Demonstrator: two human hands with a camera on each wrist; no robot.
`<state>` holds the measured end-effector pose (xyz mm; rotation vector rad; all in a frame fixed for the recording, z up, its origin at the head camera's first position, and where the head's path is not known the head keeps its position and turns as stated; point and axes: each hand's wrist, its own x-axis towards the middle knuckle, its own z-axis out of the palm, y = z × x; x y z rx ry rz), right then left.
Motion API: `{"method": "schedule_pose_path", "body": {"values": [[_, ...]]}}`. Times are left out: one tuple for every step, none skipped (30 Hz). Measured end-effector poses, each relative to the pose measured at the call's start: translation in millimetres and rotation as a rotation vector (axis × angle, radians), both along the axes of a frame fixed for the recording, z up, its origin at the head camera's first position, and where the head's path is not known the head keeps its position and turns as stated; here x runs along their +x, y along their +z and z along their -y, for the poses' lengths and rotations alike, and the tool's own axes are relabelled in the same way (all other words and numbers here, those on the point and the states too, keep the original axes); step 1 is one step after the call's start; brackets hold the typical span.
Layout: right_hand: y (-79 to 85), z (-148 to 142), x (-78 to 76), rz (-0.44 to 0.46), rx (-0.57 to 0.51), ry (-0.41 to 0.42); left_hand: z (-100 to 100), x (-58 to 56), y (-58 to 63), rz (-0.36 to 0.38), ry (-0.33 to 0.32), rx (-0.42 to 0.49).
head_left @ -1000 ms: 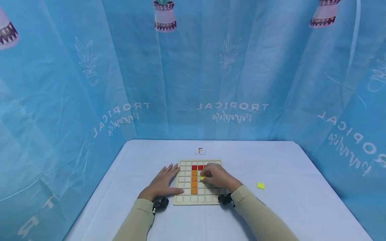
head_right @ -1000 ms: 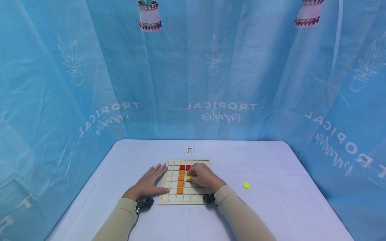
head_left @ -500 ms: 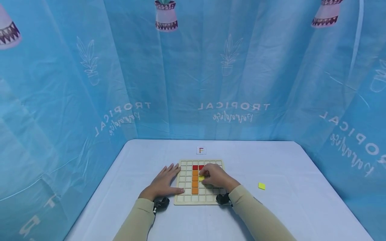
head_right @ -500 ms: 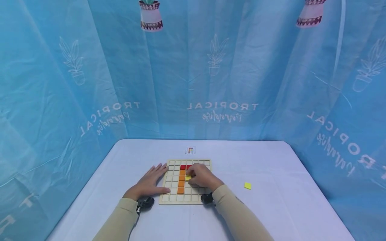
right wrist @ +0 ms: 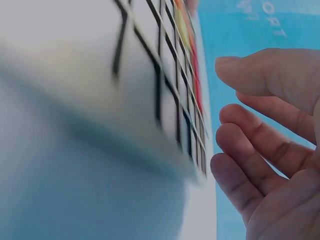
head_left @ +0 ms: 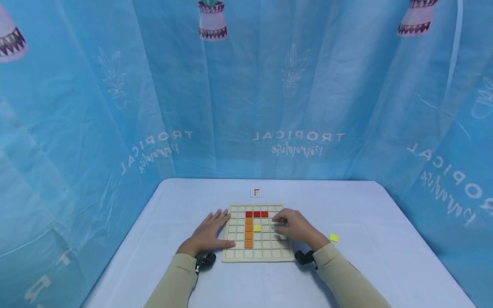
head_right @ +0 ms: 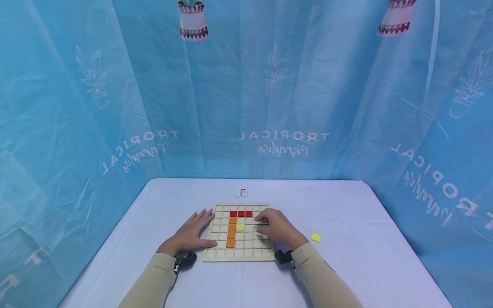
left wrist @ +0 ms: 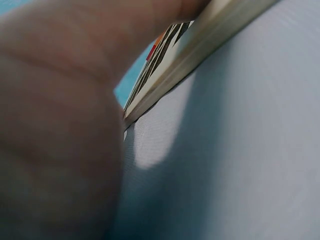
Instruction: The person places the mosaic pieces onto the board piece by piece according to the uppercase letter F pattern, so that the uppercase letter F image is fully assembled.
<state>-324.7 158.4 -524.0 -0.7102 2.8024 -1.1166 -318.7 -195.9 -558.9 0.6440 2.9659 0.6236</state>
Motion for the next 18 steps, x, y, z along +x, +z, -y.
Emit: {"method": "schedule_pose_path", "body": {"values": [[1.3,-7.5,1.3,0.0,-0.007,-0.021,0.0,0.1,0.1,0.003,0.001,-0.002],[2.2,-15.2,2.5,0.0,-0.014,-0.043,-0.1,0.5,0.3,0.002,-0.001,0.003],[3.3,-23.2,3.9,-0.004,-0.017,-0.067,-0.2,0.4,0.1,0.003,-0.001,0.005],[4.5,-31.5,4.4,-0.008,-0.021,-0.085,0.0,-0.2,0.2,0.002,0.001,0.002],[6.0,-39.9,5.5,-0.011,-0.023,-0.107,0.1,-0.9,0.2,-0.001,0.001,0.003],[7.4,-49.0,6.6,-0.014,-0.025,-0.123,0.1,-1.6,0.2,0.001,0.003,-0.005],[8.9,-58.3,8.1,-0.014,-0.028,-0.141,0.1,-2.3,0.1,-0.001,0.003,-0.005],[10.0,-68.2,9.6,-0.021,-0.025,-0.154,0.1,-2.8,-0.1,-0.003,0.003,-0.005],[10.9,-78.0,11.4,-0.024,-0.023,-0.169,0.0,-3.3,-0.2,-0.001,0.006,-0.009],[11.7,-88.0,13.2,-0.025,-0.02,-0.179,-0.2,-3.6,-0.3,-0.002,0.006,-0.007],[12.5,-97.7,15.5,-0.02,-0.018,-0.196,-0.4,-3.8,-0.3,-0.002,0.006,-0.003],[12.5,-107.5,17.3,-0.014,-0.015,-0.208,-0.6,-3.7,-0.4,-0.001,0.006,-0.002],[12.2,-116.6,19.3,-0.003,-0.015,-0.222,-0.7,-3.5,-0.4,-0.001,0.006,0.002],[11.4,-125.7,21.1,0.008,-0.012,-0.228,-0.8,-3.4,-0.6,-0.001,0.006,0.003],[10.4,-133.5,23.0,0.025,-0.01,-0.235,-0.9,-3.2,-0.8,-0.002,0.007,0.0],[9.1,-140.9,24.7,0.045,-0.012,-0.243,-0.9,-3.0,-1.1,-0.004,0.007,0.002],[7.4,-147.3,26.4,0.068,-0.018,-0.253,-0.8,-2.9,-1.7,-0.007,0.007,0.001],[5.2,-153.2,27.9,0.088,-0.021,-0.258,-0.7,-2.6,-2.1,-0.01,0.007,0.003]]}}
